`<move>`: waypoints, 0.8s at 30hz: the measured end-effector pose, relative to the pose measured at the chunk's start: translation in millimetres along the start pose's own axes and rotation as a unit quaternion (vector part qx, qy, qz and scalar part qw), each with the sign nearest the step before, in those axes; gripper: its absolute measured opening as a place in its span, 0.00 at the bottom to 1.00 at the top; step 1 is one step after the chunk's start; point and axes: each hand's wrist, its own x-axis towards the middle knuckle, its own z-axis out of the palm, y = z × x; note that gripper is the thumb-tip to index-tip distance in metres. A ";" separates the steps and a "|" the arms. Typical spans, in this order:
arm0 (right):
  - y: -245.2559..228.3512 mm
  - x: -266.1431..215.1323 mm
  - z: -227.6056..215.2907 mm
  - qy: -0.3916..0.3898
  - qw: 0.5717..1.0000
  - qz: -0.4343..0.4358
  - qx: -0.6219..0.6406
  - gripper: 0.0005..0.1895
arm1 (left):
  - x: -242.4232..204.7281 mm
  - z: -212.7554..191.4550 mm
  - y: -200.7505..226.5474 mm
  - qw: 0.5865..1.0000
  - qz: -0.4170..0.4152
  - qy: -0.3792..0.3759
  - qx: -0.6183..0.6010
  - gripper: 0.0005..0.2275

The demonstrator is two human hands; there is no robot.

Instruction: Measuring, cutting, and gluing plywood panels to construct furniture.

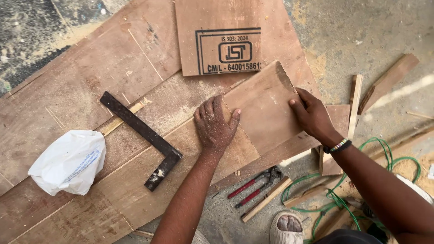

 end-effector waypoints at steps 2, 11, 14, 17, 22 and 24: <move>4.3 2.4 1.7 0.029 0.999 -0.042 -0.018 0.31 | -1.6 4.4 -2.6 1.000 0.016 0.019 0.001 0.32; 14.1 -2.9 -20.3 0.058 0.990 -0.122 -0.041 0.27 | -4.4 9.7 -3.9 0.998 0.027 0.050 0.013 0.32; 38.3 -14.7 -40.2 0.046 0.991 -0.096 -0.076 0.23 | -6.9 8.8 0.0 0.999 0.019 0.046 0.010 0.32; 72.5 -22.6 -46.1 0.017 0.989 -0.102 -0.106 0.18 | -7.4 11.4 0.6 0.999 0.013 0.044 0.010 0.32; 69.9 -41.4 -34.8 0.086 0.980 -0.156 -0.092 0.15 | -10.9 14.7 1.8 0.999 0.010 0.047 0.023 0.32; 59.5 -42.8 -39.1 0.100 0.972 -0.178 -0.113 0.14 | -9.1 23.2 -5.1 0.998 0.007 0.048 0.037 0.32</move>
